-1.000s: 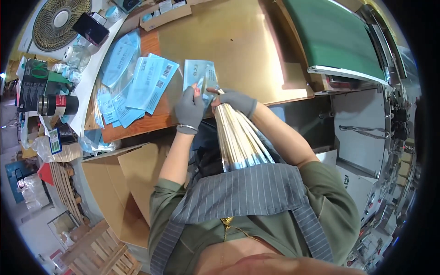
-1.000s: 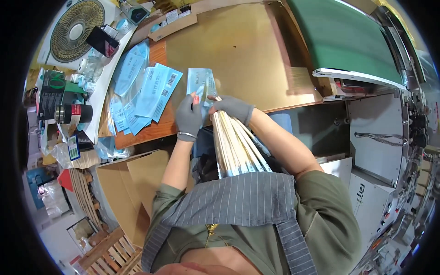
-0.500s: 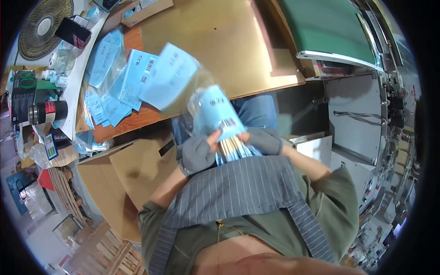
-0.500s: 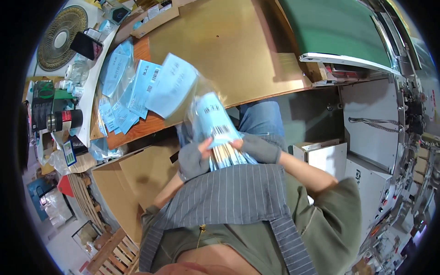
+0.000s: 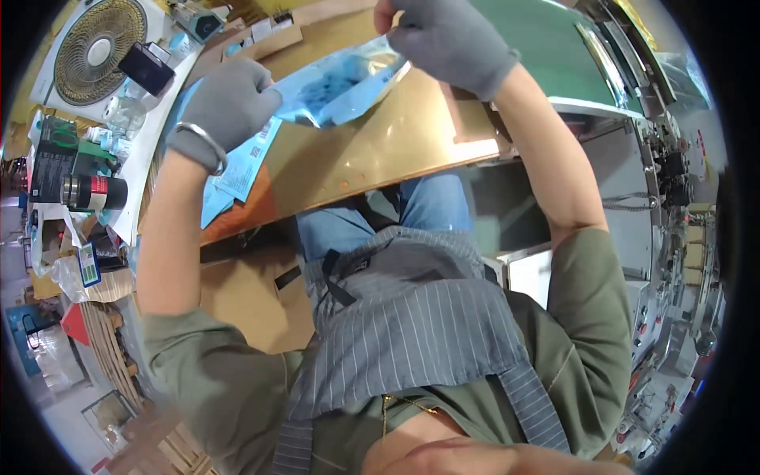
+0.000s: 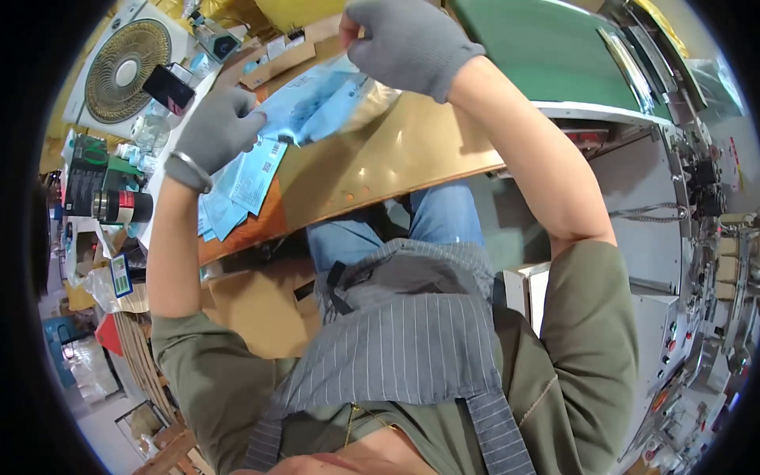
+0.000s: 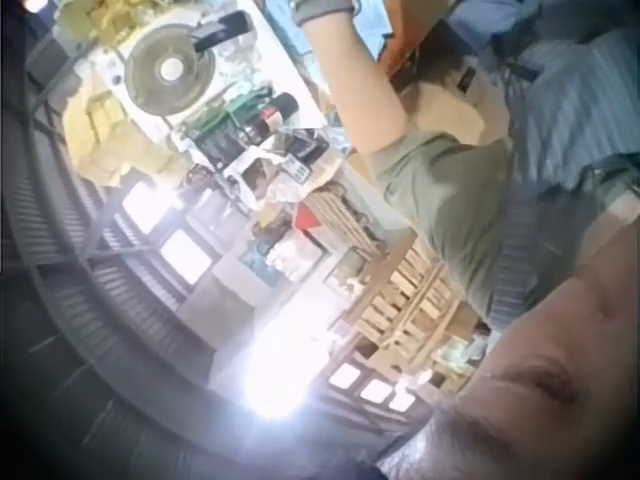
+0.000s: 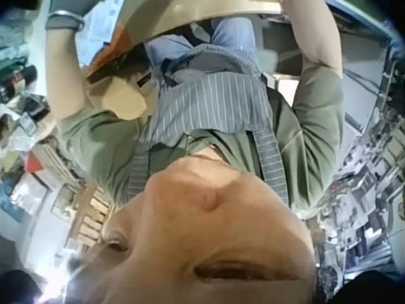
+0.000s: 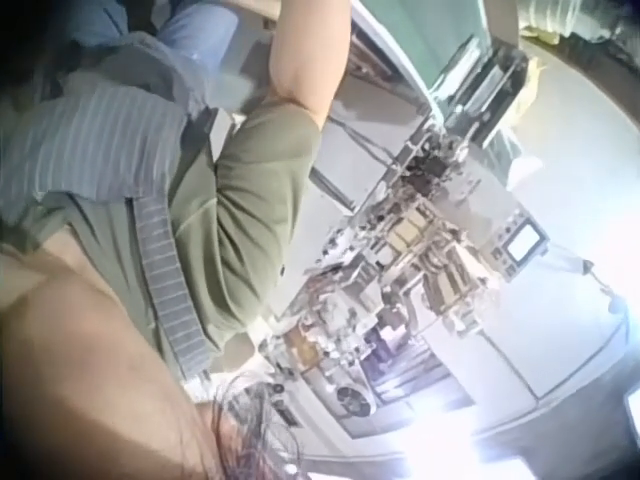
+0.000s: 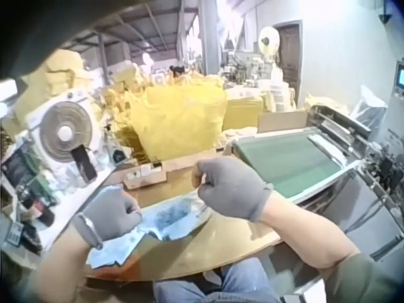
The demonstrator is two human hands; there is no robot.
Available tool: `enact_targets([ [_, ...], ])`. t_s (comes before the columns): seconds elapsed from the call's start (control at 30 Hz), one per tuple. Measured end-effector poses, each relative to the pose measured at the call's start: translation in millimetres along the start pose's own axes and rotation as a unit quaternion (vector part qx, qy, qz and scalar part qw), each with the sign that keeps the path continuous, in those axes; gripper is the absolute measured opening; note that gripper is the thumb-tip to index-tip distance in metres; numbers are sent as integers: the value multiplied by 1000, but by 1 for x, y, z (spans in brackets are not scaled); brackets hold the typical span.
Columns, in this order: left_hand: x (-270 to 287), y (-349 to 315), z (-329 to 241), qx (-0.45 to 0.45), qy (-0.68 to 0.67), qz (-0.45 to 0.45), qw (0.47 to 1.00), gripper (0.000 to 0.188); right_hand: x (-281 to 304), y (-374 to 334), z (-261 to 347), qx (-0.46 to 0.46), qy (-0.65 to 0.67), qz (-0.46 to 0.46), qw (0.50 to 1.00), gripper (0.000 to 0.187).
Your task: Packaging bundles of chopsticks into plastic bags and placing them in a cardboard box.
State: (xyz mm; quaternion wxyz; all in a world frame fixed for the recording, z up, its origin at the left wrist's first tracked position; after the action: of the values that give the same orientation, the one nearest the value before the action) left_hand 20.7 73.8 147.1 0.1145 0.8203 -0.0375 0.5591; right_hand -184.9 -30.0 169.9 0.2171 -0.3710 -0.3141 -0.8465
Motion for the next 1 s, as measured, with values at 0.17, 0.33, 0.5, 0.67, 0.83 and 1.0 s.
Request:
enact_targets([
  [0.17,13,2,-5,57,-221,-33,973,23,-2,-5,-14,7,122,54,991,21],
  [0.33,12,-5,1,95,-283,83,951,29,-19,21,-23,-174,214,102,956,18],
  [0.5,-96,-77,67,180,-802,-8,569,79,-44,5,9,-103,321,139,931,13],
  [0.67,-129,-95,-6,81,-860,-270,426,62,-81,-81,125,242,87,159,953,15],
  [0.83,-62,-164,-28,143,-764,-412,476,42,-67,-93,182,425,211,196,858,31],
  [1.0,-10,-356,17,222,-619,-513,552,47,-89,-78,166,302,109,224,920,40],
])
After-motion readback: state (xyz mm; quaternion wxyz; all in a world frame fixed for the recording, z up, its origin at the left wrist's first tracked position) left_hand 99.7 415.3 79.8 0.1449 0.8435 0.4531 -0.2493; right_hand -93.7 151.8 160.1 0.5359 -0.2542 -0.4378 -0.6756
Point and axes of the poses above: each hand's wrist, its own y-axis towards the middle knuckle, its own x-axis out of the back of the hand, z = x × y, the point moved 5 cm from there along y, towards the middle knuckle, and after that the axes turned 14 degrees about -x, right-handed, at the moved point
